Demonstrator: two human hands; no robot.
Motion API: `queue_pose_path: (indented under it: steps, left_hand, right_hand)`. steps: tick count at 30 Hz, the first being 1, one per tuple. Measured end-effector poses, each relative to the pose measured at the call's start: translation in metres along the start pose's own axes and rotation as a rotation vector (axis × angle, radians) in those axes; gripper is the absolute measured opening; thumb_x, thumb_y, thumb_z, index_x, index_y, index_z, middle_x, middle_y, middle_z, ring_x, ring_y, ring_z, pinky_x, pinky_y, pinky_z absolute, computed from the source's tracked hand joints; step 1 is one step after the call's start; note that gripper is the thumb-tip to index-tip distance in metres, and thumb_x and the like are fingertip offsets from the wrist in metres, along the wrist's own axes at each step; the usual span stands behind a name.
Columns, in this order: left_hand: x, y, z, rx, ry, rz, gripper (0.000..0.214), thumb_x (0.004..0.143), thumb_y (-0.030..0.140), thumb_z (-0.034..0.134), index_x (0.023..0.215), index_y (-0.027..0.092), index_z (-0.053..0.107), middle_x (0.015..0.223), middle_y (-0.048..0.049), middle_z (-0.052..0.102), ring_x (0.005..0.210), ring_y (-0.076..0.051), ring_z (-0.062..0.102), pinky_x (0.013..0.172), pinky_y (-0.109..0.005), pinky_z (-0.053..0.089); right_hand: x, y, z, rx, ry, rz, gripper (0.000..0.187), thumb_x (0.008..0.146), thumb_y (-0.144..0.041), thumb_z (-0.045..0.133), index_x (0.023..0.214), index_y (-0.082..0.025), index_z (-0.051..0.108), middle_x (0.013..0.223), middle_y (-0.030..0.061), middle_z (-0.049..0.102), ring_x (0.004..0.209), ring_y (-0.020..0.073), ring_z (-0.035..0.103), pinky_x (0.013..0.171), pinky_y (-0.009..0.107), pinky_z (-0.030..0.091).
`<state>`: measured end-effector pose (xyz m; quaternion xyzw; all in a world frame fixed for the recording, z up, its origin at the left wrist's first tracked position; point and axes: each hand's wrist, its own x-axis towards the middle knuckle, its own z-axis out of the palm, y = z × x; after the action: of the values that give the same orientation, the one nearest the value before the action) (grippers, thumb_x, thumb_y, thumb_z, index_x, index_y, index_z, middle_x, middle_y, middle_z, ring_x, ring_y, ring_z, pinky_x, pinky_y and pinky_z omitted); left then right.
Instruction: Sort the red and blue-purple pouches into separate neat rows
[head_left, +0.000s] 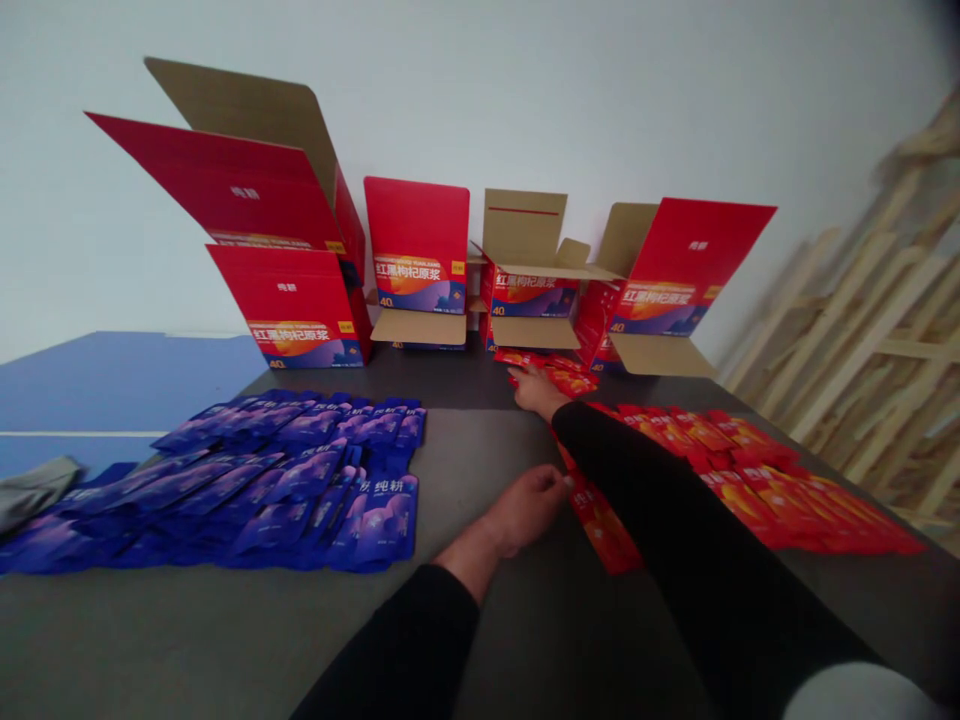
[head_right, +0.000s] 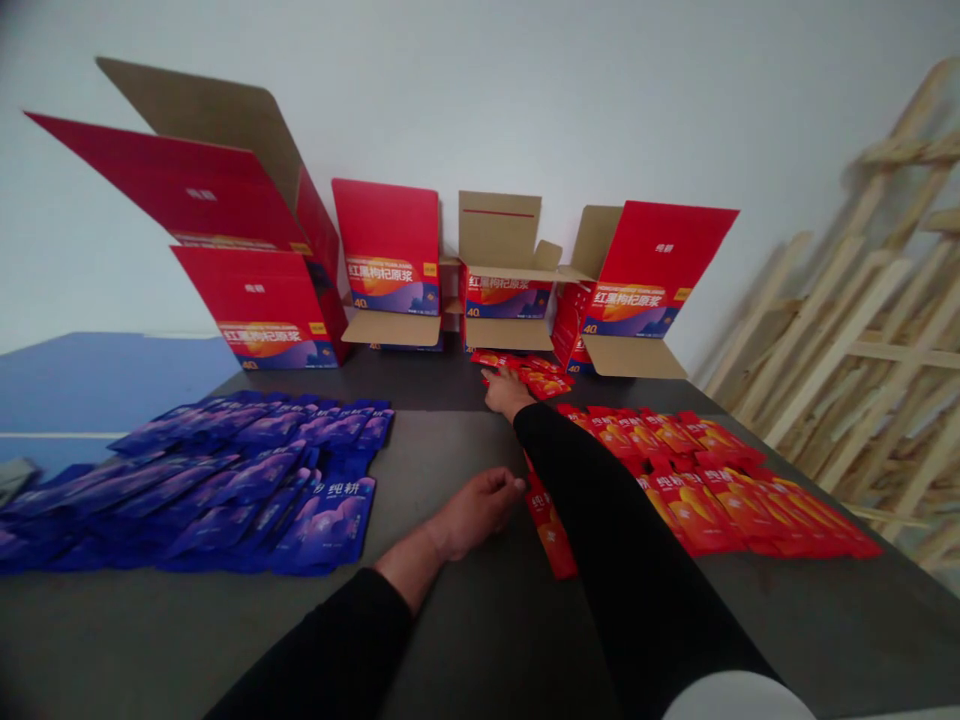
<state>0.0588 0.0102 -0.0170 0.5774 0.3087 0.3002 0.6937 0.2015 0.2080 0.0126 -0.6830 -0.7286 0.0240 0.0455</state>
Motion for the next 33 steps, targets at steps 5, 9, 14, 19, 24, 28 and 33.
queue_pose_path:
  steps: [5,9,14,19,24,28,33]
  left_hand:
    - [-0.001,0.001,0.0,0.049,-0.016,0.014,0.04,0.088,0.056,0.064,0.079,0.021,0.049,0.058,0.0072,0.042,0.051,-0.008,0.036,0.049,-0.024,0.024]
    - [-0.001,0.003,0.0,0.078,-0.023,0.014,0.033,0.09,0.05,0.062,0.08,0.021,0.05,0.06,0.0066,0.044,0.051,-0.009,0.039,0.049,-0.024,0.027]
    - [0.002,0.004,0.0,0.017,0.029,0.016,0.029,0.09,0.047,0.063,0.085,0.02,0.053,0.062,0.0058,0.048,0.052,-0.009,0.042,0.052,-0.024,0.033]
    - [0.01,0.009,-0.005,-0.261,0.191,-0.024,0.023,0.092,0.039,0.064,0.089,0.02,0.054,0.07,0.0031,0.054,0.056,-0.009,0.05,0.056,-0.023,0.041]
    - [0.012,0.024,-0.016,-0.69,0.34,-0.069,0.036,0.098,0.052,0.054,0.11,0.019,0.057,0.111,-0.0118,0.066,0.093,-0.02,0.068,0.077,-0.031,0.055]
    - [0.011,0.028,-0.022,-0.777,0.236,0.007,0.044,0.099,0.057,0.048,0.109,0.018,0.063,0.098,-0.0091,0.071,0.08,-0.017,0.07,0.071,-0.028,0.056]
    - [0.016,0.027,-0.022,-0.783,0.386,-0.011,0.026,0.103,0.032,0.047,0.097,0.013,0.064,0.079,-0.0058,0.071,0.064,-0.014,0.068,0.061,-0.025,0.055]
  right_hand:
    - [0.01,-0.013,-0.001,-0.016,-0.041,0.064,0.05,0.091,-0.021,0.055,0.14,-0.024,0.059,0.144,0.0182,0.049,0.124,0.0346,0.051,0.101,0.045,0.041]
    - [0.006,-0.014,-0.001,-0.005,-0.03,0.036,0.042,0.084,-0.013,0.061,0.126,-0.02,0.065,0.134,0.0175,0.053,0.109,0.0282,0.056,0.093,0.039,0.044]
    - [-0.007,-0.002,0.002,0.093,0.119,-0.049,0.034,0.075,-0.002,0.057,0.104,-0.016,0.068,0.116,0.0112,0.059,0.102,0.0214,0.054,0.09,0.029,0.043]
    - [-0.041,0.005,-0.012,0.371,0.258,-0.111,0.032,0.068,0.003,0.047,0.087,-0.015,0.064,0.097,0.0072,0.061,0.094,0.0182,0.056,0.088,0.027,0.044]
    - [-0.111,-0.007,-0.022,0.598,0.28,-0.378,0.031,0.064,0.002,0.047,0.082,-0.019,0.062,0.103,0.0056,0.062,0.104,0.019,0.057,0.094,0.032,0.047]
    - [-0.16,-0.02,-0.021,0.635,0.205,-0.593,0.031,0.067,0.002,0.051,0.085,-0.019,0.065,0.117,0.0075,0.06,0.114,0.0202,0.057,0.098,0.037,0.048]
    - [-0.17,-0.019,-0.029,0.586,-0.022,-0.834,0.035,0.071,0.0,0.058,0.096,-0.021,0.071,0.12,0.0065,0.064,0.114,0.0195,0.06,0.102,0.037,0.048]
